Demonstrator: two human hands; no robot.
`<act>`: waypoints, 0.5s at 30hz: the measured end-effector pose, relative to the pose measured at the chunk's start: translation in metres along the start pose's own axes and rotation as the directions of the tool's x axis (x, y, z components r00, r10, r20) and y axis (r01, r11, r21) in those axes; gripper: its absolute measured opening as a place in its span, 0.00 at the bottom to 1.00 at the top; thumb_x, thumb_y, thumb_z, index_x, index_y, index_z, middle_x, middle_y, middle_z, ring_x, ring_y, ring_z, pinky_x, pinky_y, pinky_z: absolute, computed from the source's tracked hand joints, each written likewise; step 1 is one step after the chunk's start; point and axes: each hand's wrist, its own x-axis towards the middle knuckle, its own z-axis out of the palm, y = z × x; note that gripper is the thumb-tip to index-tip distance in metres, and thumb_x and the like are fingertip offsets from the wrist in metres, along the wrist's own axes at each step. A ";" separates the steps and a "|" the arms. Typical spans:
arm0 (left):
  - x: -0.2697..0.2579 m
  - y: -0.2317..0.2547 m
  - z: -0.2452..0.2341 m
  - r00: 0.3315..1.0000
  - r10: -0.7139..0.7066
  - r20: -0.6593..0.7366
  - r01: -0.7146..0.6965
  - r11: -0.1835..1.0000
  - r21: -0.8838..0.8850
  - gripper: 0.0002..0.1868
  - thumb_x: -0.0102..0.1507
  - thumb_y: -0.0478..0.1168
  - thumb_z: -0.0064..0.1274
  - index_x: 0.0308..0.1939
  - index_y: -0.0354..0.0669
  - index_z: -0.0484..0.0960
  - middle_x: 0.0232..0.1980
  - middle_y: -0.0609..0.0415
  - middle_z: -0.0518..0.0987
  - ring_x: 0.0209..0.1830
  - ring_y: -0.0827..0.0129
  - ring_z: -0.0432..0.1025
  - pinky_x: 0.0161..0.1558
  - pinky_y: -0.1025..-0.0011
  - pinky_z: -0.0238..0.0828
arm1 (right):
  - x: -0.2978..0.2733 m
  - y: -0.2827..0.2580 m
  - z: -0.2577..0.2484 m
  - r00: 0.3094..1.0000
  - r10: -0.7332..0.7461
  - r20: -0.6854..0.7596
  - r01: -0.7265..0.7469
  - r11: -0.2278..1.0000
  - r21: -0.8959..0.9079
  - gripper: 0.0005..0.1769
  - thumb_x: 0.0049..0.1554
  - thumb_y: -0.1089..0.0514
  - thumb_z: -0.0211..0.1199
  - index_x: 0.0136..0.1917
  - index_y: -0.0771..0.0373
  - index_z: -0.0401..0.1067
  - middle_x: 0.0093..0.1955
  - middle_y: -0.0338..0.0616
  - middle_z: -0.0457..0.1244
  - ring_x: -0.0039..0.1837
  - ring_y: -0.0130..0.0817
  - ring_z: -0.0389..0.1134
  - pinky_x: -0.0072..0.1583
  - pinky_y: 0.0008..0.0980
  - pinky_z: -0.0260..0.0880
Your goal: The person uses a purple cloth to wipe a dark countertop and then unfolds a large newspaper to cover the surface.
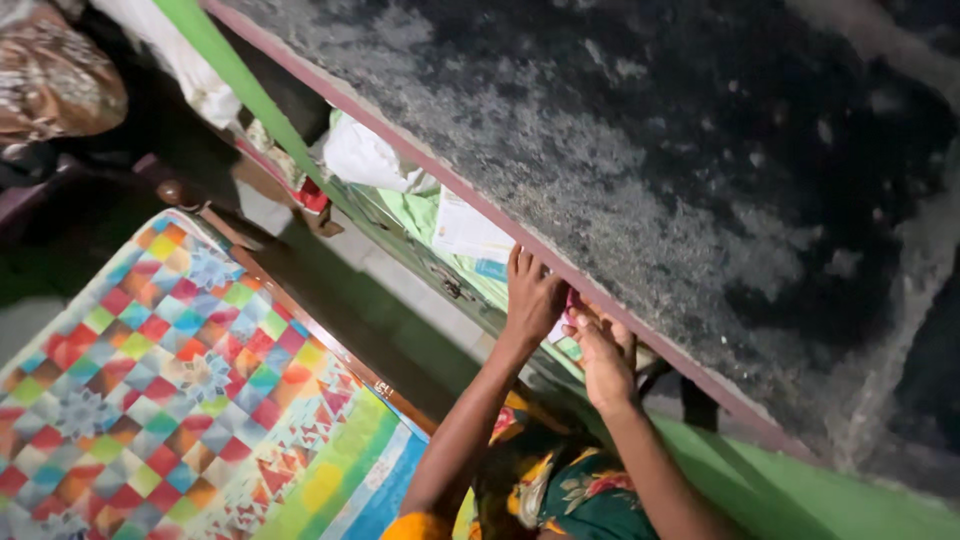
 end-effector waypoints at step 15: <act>-0.133 0.029 -0.083 0.863 -0.406 -0.300 0.373 0.913 -0.165 0.19 0.61 0.28 0.58 0.50 0.56 0.89 0.65 0.52 0.79 0.73 0.49 0.66 0.69 0.55 0.64 | -0.028 -0.005 -0.008 0.989 0.128 0.076 -0.134 0.988 0.078 0.40 0.59 0.53 0.66 0.79 0.56 0.52 0.74 0.42 0.56 0.72 0.35 0.60 0.60 0.41 0.69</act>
